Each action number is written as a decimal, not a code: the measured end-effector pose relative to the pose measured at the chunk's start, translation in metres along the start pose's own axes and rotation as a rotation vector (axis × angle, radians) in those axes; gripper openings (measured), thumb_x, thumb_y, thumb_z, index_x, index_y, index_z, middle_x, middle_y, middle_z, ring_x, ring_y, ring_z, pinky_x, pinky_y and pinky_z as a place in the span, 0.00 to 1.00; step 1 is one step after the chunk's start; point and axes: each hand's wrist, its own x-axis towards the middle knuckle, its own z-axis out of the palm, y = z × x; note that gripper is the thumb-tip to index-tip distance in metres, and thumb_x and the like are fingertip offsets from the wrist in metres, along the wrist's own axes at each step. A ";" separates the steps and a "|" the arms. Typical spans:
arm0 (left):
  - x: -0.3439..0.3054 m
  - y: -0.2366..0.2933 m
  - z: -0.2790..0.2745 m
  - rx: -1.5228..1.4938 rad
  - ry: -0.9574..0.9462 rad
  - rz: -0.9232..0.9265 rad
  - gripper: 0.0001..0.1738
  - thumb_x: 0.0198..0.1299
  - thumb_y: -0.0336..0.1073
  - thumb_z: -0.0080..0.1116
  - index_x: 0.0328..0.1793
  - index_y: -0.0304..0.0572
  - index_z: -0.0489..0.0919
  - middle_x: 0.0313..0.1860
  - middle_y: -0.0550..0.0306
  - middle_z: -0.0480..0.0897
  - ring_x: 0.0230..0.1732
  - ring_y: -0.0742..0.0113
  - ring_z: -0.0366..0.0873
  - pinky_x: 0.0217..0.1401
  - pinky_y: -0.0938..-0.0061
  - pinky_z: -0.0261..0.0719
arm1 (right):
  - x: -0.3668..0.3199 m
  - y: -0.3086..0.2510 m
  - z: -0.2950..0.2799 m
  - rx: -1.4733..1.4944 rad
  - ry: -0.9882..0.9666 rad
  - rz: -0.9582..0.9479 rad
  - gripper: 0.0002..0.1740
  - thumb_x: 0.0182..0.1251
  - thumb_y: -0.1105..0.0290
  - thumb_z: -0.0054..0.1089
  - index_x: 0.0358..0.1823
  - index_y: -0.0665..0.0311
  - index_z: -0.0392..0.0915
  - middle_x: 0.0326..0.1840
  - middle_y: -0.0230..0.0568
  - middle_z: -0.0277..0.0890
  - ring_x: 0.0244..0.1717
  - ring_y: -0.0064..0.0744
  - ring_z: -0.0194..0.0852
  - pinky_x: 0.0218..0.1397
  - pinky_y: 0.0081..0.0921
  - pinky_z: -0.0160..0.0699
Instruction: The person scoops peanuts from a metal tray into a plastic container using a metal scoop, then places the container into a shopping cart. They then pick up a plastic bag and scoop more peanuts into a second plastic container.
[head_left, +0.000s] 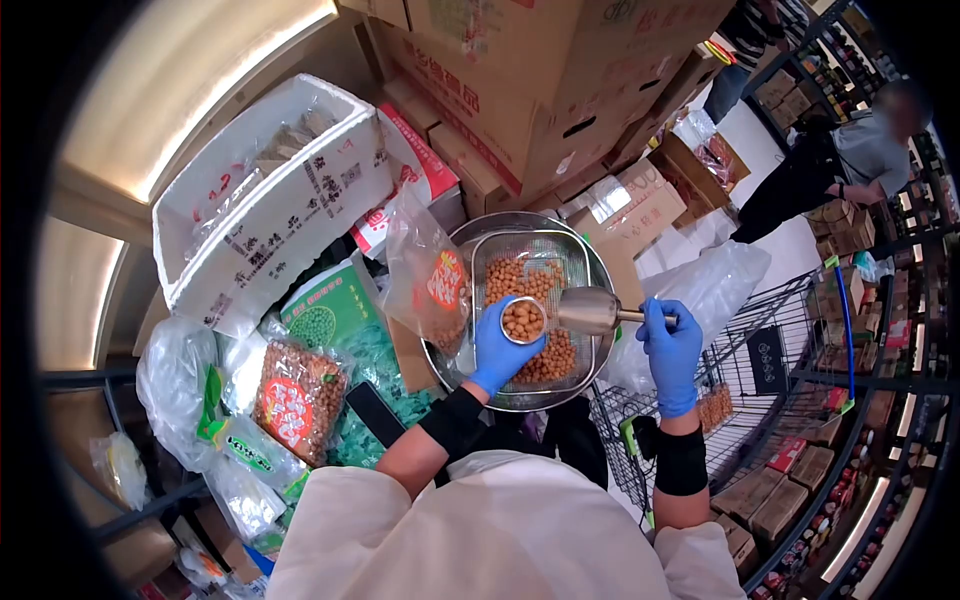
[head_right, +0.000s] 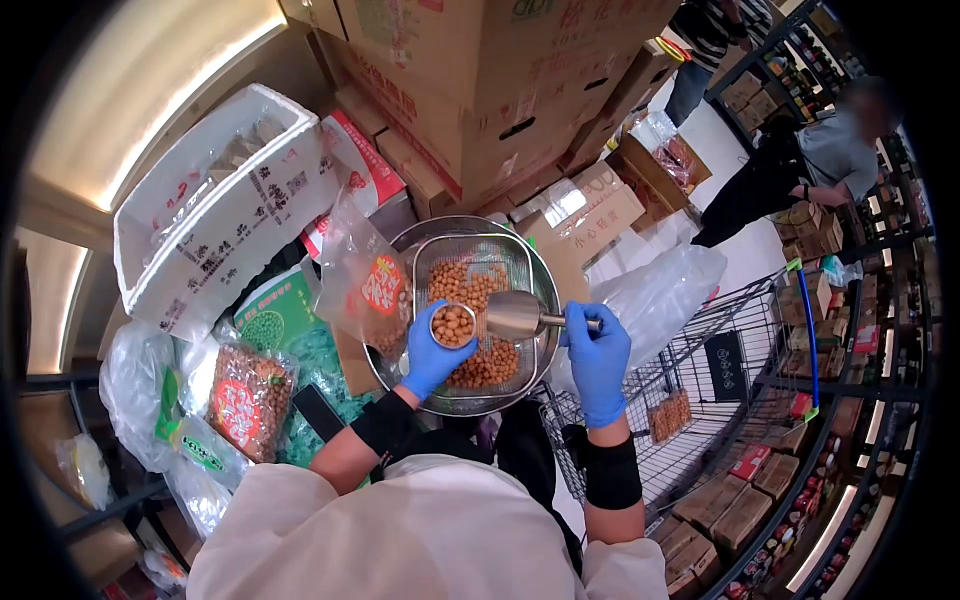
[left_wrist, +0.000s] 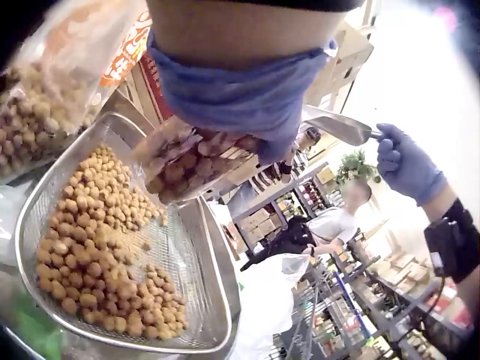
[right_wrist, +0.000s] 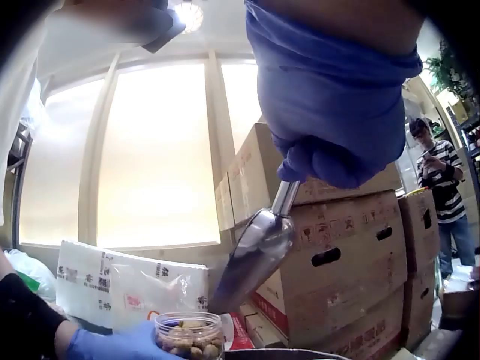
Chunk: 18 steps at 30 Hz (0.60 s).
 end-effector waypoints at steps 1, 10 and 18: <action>-0.004 -0.001 0.000 -0.017 0.033 -0.007 0.44 0.34 0.42 0.79 0.60 0.39 0.71 0.52 0.48 0.77 0.52 0.51 0.77 0.57 0.61 0.75 | 0.000 0.006 -0.001 -0.005 0.004 -0.008 0.12 0.69 0.63 0.60 0.35 0.66 0.78 0.17 0.30 0.72 0.16 0.11 0.59 0.19 0.12 0.55; -0.002 -0.013 -0.007 0.038 0.148 0.047 0.41 0.36 0.41 0.80 0.57 0.39 0.72 0.50 0.50 0.77 0.50 0.59 0.78 0.56 0.65 0.77 | 0.013 0.063 -0.003 -0.288 -0.022 0.002 0.13 0.67 0.65 0.60 0.31 0.69 0.78 0.20 0.38 0.77 0.21 0.24 0.75 0.27 0.24 0.71; 0.002 -0.009 -0.010 0.086 0.170 0.063 0.42 0.35 0.43 0.79 0.59 0.38 0.72 0.50 0.47 0.77 0.51 0.53 0.78 0.56 0.62 0.76 | 0.021 0.135 -0.001 -0.921 -0.128 -0.166 0.15 0.71 0.57 0.50 0.38 0.62 0.77 0.30 0.56 0.79 0.33 0.58 0.79 0.36 0.48 0.76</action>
